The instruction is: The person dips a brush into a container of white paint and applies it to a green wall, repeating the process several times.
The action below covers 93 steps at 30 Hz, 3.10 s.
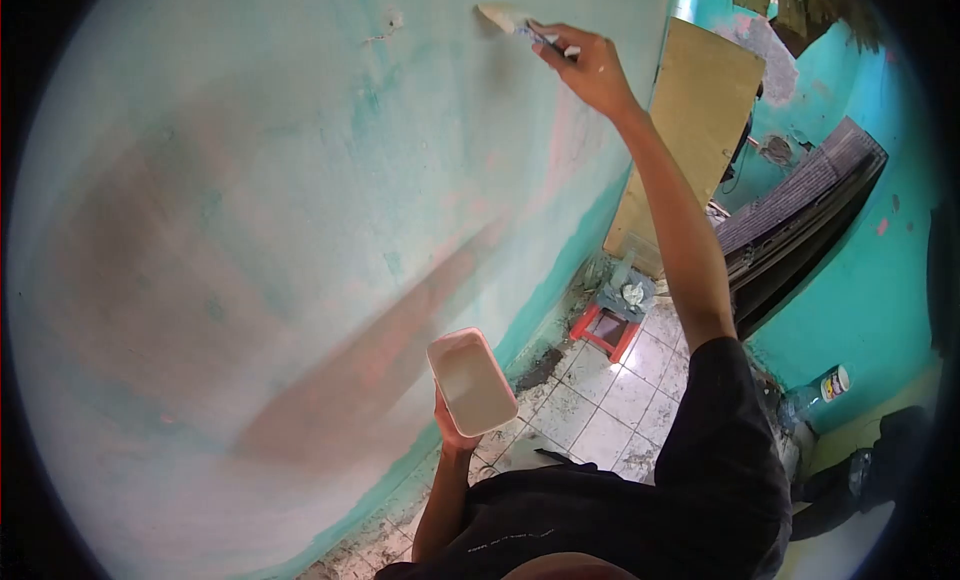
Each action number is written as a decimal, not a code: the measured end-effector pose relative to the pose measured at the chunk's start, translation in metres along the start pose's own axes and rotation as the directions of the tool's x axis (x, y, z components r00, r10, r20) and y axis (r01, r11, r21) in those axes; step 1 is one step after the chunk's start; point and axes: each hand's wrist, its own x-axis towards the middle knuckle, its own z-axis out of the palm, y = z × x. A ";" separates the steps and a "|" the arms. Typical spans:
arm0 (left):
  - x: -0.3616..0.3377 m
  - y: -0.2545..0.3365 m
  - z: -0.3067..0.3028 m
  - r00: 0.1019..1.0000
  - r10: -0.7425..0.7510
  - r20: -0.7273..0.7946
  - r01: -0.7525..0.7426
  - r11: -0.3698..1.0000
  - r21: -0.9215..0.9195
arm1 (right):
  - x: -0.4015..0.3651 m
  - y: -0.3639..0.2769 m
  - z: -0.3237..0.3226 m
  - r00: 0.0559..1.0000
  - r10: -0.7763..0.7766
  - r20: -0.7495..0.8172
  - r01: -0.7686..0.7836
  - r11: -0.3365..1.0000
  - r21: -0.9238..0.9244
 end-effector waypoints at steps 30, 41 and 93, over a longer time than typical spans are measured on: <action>0.038 -0.039 0.009 0.963 0.255 -0.084 -0.208 0.905 0.371 | -0.382 0.121 0.178 0.903 0.126 0.411 -0.193 0.973 0.124; 0.077 -0.107 0.050 0.996 0.086 0.038 -0.094 0.948 0.303 | -0.270 0.071 -0.037 0.741 -0.026 0.671 -0.368 0.820 0.438; 0.004 -0.041 0.020 0.911 0.343 -0.228 -0.258 0.907 0.332 | -0.169 0.030 0.037 0.945 0.017 0.328 -0.090 0.974 0.208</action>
